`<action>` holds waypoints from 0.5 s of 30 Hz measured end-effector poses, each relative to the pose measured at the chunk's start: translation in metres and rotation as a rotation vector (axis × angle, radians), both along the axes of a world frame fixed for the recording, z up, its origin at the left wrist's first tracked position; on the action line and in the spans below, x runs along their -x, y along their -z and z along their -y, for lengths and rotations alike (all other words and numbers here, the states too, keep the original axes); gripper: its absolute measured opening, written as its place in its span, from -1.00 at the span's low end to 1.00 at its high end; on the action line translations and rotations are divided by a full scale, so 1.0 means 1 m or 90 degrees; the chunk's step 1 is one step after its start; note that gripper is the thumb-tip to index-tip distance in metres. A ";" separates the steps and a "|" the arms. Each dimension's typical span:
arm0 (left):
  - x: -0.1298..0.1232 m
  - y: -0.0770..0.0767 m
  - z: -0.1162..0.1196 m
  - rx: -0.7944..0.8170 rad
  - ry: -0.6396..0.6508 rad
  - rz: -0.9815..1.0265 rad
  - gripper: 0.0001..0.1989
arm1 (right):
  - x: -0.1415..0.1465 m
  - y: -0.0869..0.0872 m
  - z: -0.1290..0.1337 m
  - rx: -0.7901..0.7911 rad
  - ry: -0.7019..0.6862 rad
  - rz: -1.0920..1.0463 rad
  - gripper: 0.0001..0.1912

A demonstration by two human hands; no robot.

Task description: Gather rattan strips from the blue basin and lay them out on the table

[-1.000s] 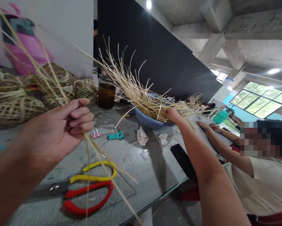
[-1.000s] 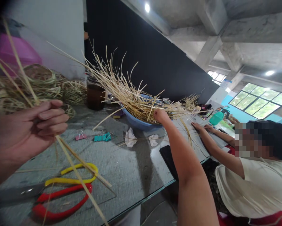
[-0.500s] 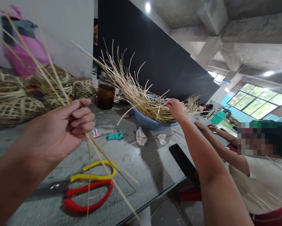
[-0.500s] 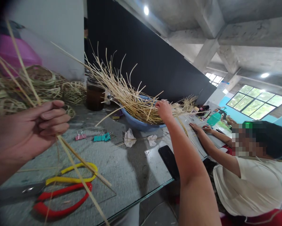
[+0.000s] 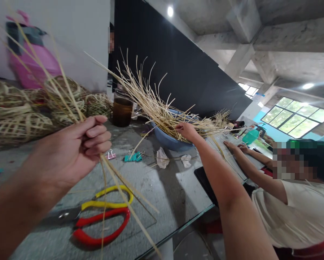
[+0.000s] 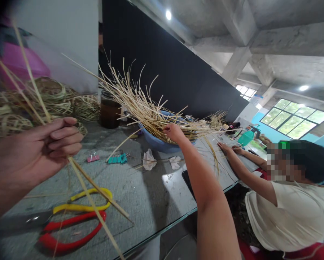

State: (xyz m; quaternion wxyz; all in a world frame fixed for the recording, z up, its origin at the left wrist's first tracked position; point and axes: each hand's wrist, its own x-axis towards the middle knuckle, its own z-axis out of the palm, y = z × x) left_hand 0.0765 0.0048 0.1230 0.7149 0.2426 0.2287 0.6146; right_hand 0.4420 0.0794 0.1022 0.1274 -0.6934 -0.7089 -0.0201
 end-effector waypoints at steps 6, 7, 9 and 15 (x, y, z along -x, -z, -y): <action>-0.001 -0.004 0.003 0.012 -0.006 -0.003 -0.61 | 0.034 0.012 -0.023 0.003 -0.018 0.041 -0.74; -0.001 -0.006 0.003 0.015 -0.008 -0.003 -0.61 | 0.038 0.013 -0.024 0.009 -0.008 0.053 -0.73; 0.000 -0.007 0.003 0.021 -0.012 -0.003 -0.61 | 0.040 0.013 -0.026 0.011 0.016 0.068 -0.74; 0.002 -0.006 0.002 0.020 -0.006 0.014 -0.62 | 0.030 0.002 -0.016 -0.037 -0.033 0.010 -0.78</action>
